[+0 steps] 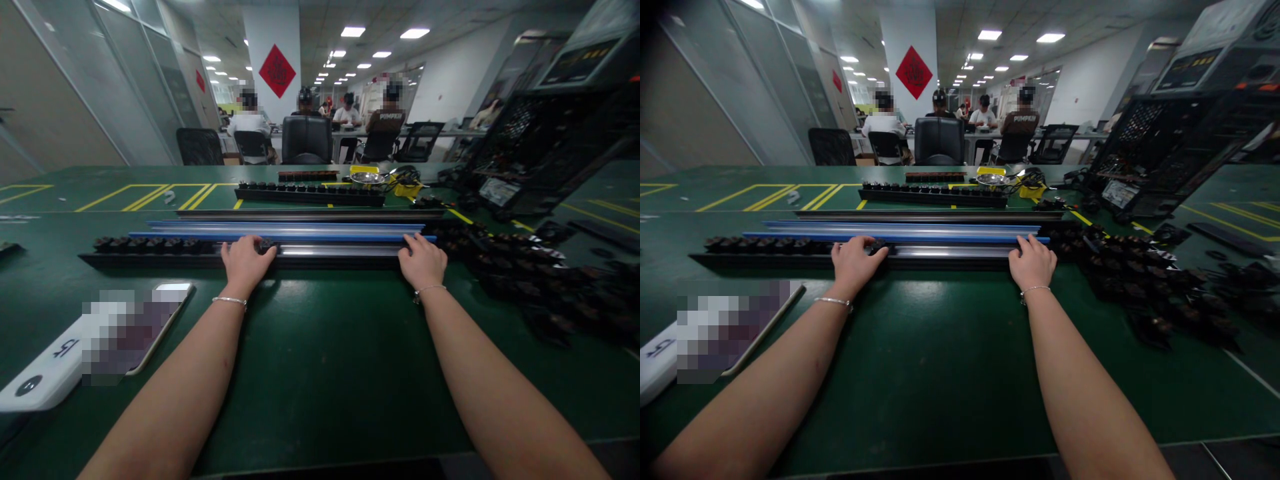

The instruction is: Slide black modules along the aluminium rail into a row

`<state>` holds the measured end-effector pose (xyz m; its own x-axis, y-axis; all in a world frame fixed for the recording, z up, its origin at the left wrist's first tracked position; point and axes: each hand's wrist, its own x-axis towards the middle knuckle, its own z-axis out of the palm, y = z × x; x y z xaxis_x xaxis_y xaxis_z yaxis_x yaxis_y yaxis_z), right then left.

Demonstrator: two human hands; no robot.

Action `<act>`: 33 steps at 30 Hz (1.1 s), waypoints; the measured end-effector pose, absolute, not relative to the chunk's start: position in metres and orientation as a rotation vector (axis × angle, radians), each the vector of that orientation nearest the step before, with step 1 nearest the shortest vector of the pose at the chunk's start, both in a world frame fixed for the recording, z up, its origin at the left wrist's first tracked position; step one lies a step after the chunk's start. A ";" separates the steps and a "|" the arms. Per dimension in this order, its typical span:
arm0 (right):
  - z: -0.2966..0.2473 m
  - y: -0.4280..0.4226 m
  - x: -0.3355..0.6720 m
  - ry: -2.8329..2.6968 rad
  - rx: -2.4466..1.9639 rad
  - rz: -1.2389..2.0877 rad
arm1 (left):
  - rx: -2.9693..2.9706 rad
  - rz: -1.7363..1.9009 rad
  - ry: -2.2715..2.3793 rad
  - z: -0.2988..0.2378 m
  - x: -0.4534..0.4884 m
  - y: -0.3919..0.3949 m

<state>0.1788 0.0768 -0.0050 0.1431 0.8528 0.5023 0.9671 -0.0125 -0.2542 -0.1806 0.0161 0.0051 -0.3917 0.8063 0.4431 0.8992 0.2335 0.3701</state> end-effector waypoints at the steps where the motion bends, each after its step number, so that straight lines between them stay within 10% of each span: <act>1: -0.005 0.077 0.179 -1.738 -1.898 -0.280 | -1.638 -0.835 -2.335 0.005 -0.180 0.016; 33: -0.004 0.075 0.178 -1.714 -1.874 -0.232 | -1.751 -0.771 -2.333 0.009 -0.176 0.011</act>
